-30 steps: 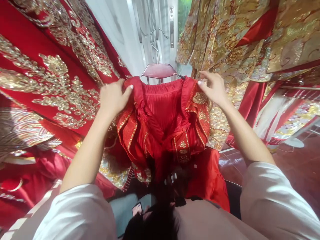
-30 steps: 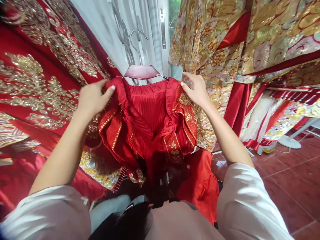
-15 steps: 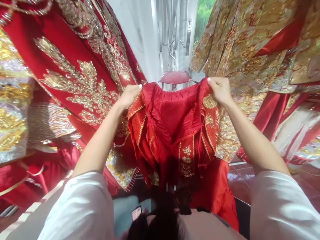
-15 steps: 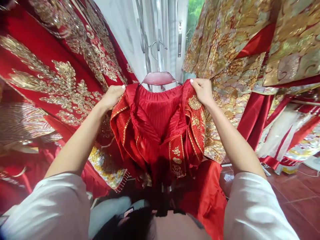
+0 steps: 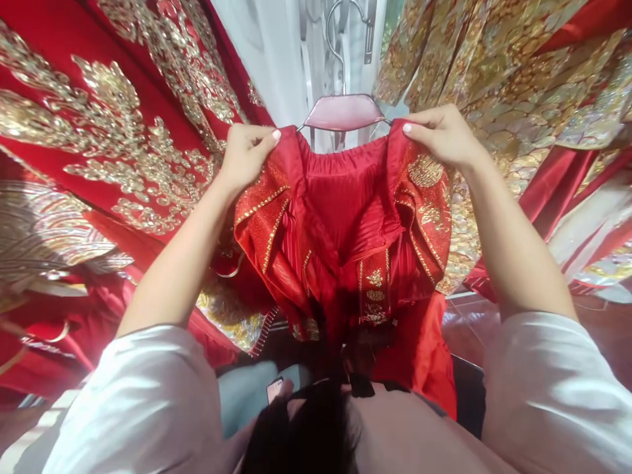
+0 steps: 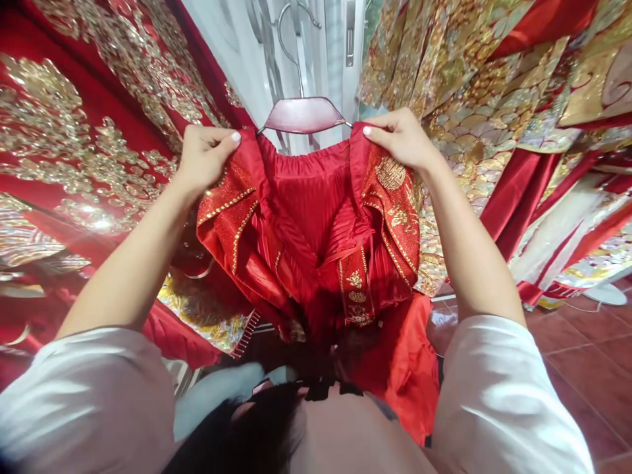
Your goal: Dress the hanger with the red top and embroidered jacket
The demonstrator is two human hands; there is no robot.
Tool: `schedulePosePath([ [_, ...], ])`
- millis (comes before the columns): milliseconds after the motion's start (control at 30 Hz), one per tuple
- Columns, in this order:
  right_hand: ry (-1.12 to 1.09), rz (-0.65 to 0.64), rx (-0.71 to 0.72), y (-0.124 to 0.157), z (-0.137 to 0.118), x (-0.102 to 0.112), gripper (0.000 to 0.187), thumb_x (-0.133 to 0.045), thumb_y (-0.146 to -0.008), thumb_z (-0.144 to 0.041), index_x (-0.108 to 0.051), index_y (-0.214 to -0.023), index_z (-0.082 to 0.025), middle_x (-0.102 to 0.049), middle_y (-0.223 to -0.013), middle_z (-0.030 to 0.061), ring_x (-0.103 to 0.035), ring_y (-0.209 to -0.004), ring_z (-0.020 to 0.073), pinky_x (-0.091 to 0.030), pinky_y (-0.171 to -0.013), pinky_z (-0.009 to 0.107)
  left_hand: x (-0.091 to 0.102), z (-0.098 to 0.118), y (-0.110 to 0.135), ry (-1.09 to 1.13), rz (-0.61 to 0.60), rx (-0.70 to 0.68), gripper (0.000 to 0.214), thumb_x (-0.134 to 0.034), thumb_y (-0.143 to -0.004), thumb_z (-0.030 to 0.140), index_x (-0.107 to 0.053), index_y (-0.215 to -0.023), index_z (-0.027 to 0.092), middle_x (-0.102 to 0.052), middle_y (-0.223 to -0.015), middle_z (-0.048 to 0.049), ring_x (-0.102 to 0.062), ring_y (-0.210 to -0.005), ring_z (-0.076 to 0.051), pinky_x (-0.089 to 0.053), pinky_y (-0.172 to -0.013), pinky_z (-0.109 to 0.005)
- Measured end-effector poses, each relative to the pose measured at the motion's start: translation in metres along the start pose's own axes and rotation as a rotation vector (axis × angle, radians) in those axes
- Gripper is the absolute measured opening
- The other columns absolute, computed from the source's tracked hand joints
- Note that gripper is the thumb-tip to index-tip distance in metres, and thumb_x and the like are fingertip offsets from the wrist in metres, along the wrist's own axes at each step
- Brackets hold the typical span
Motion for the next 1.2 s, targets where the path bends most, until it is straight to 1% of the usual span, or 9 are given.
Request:
schedulePosePath([
  [200, 0.143, 0.212, -0.003, -0.001, -0.002, -0.004, 0.027, -0.055, -0.085, -0.027, -0.072, -0.089, -0.007, -0.069, -0.080, 0.0025, -0.055, -0.067, 0.0059, -0.037, -0.065, 0.020, -0.007, 0.001, -0.002, -0.028, 0.110, -0.117, 0.064, -0.045, -0.077, 0.075, -0.033, -0.050, 0.019, -0.023, -0.059, 0.0013, -0.022, -0.060, -0.010, -0.026, -0.056, -0.026],
  [367, 0.394, 0.162, 0.065, 0.011, -0.013, -0.005, 0.029, -0.049, -0.090, -0.027, -0.067, -0.107, -0.013, -0.068, -0.100, 0.0075, -0.060, -0.090, 0.0146, -0.041, -0.083, 0.028, -0.007, 0.009, 0.013, -0.114, 0.016, -0.151, 0.030, -0.054, -0.083, 0.049, -0.065, -0.097, 0.024, -0.063, -0.084, 0.0049, -0.052, -0.078, -0.018, -0.044, -0.081, -0.037],
  [467, 0.507, 0.397, 0.088, 0.051, -0.023, -0.016, 0.035, -0.040, -0.093, -0.032, -0.060, -0.116, -0.016, -0.063, -0.111, 0.0114, -0.053, -0.111, 0.0224, -0.036, -0.096, 0.039, -0.005, 0.015, 0.037, -0.274, -0.039, -0.193, 0.048, -0.058, -0.081, 0.038, -0.052, -0.127, 0.025, -0.059, -0.124, 0.0038, -0.053, -0.111, -0.024, -0.036, -0.104, -0.042],
  [600, 0.449, 0.610, 0.017, 0.145, -0.020, -0.086, 0.030, -0.034, -0.090, -0.032, -0.062, -0.085, -0.020, -0.064, -0.091, 0.0099, -0.059, -0.095, 0.0240, -0.041, -0.088, 0.042, -0.014, 0.020, 0.119, -0.359, 0.266, -0.208, 0.041, -0.052, -0.083, 0.028, -0.054, -0.123, 0.022, -0.057, -0.128, -0.0063, -0.047, -0.122, -0.025, -0.033, -0.107, -0.046],
  [667, 0.372, 0.506, -0.014, 0.184, -0.013, -0.141, 0.026, -0.038, -0.085, -0.031, -0.057, -0.070, -0.022, -0.062, -0.073, 0.0078, -0.059, -0.073, 0.0208, -0.045, -0.074, 0.036, -0.039, 0.011, 0.175, -0.317, 0.345, -0.086, 0.026, -0.048, -0.084, 0.023, -0.060, -0.106, 0.026, -0.066, -0.105, -0.0063, -0.057, -0.106, -0.026, -0.040, -0.099, -0.048],
  [767, 0.264, 0.235, -0.298, 0.211, 0.005, -0.214, 0.020, -0.046, -0.081, -0.034, -0.056, -0.071, -0.020, -0.061, -0.070, 0.0074, -0.056, -0.063, 0.0187, -0.043, -0.062, 0.030, -0.106, -0.011, 0.247, -0.206, 0.077, 0.116, 0.021, -0.044, -0.083, 0.017, -0.061, -0.091, 0.026, -0.065, -0.096, -0.0072, -0.060, -0.096, -0.024, -0.048, -0.090, -0.043],
  [867, 0.171, 0.089, -0.530, 0.210, 0.019, -0.252, 0.023, -0.048, -0.082, -0.039, -0.058, -0.081, -0.018, -0.064, -0.083, 0.0098, -0.058, -0.070, 0.0203, -0.041, -0.065, 0.030, -0.166, -0.036, 0.288, -0.017, -0.111, 0.381, 0.030, -0.044, -0.080, 0.012, -0.057, -0.105, 0.022, -0.062, -0.106, -0.0106, -0.061, -0.098, -0.023, -0.050, -0.091, -0.039],
  [1033, -0.046, 0.070, -0.540, 0.207, 0.028, -0.268, 0.020, -0.042, -0.083, -0.029, -0.053, -0.069, -0.019, -0.062, -0.074, 0.0055, -0.055, -0.066, 0.0164, -0.039, -0.066, 0.026, -0.217, -0.055, 0.287, 0.167, -0.120, 0.534, 0.035, -0.060, -0.074, 0.015, -0.052, -0.108, 0.019, -0.057, -0.120, -0.0148, -0.054, -0.113, -0.028, -0.043, -0.099, -0.041],
  [1200, -0.115, 0.127, -0.575, 0.233, 0.030, -0.269, 0.022, -0.039, -0.083, -0.030, -0.050, -0.068, -0.019, -0.059, -0.067, 0.0033, -0.054, -0.062, 0.0150, -0.040, -0.062, 0.025, -0.243, -0.056, 0.278, 0.233, -0.064, 0.589, 0.007, -0.044, -0.083, 0.016, -0.051, -0.083, 0.020, -0.063, -0.081, -0.0080, -0.063, -0.076, -0.022, -0.051, -0.075, -0.035],
])
Point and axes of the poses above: each hand's wrist, its own y-axis away from the middle knuckle, its own x-axis out of the back of the hand, z = x × y, the point moved 4 cm from there along -y, towards the middle knuckle
